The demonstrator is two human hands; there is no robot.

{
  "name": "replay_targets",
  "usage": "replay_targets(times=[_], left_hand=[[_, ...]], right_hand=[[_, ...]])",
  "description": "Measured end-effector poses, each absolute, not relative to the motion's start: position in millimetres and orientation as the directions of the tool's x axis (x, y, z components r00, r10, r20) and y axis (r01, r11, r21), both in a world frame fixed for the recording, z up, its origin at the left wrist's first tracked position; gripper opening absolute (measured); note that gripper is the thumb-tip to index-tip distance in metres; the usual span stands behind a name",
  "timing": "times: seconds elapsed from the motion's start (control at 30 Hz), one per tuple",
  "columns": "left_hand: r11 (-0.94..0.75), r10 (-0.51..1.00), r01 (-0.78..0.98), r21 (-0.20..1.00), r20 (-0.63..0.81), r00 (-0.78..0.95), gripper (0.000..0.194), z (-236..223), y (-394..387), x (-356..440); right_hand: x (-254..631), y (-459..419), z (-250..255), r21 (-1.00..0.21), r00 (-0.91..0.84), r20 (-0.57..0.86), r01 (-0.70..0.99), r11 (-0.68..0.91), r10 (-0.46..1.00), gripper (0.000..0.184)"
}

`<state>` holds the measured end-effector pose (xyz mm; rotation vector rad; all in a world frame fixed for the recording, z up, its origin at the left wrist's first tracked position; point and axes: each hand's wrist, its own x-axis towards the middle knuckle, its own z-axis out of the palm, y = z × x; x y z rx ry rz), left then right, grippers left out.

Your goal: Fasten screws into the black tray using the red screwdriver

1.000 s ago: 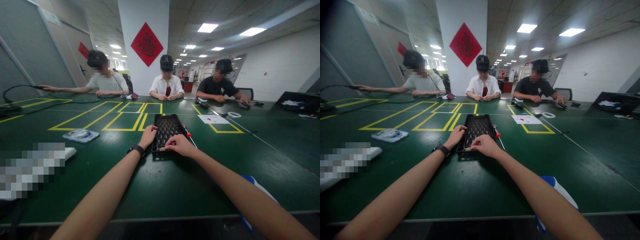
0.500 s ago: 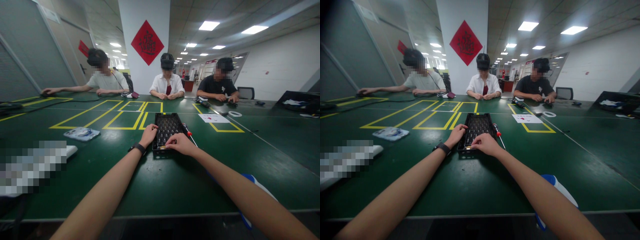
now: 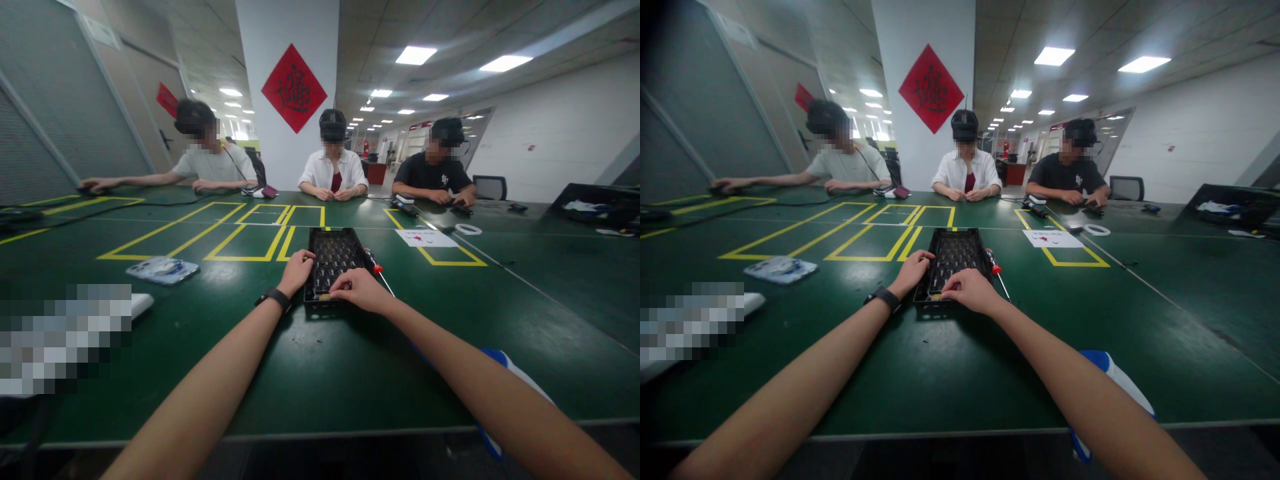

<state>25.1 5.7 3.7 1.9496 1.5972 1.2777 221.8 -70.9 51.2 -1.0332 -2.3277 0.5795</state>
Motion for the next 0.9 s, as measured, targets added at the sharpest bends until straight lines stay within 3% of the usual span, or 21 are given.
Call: replay_targets(times=[0.9], left_hand=[[-0.299, 0.912, 0.623, 0.723, 0.409, -0.036, 0.026, 5.4, 3.0, 26.3]], right_hand=[[221.9, -71.0, 51.5, -0.572, -0.568, 0.285, 0.546, 0.612, 0.772, 0.017]])
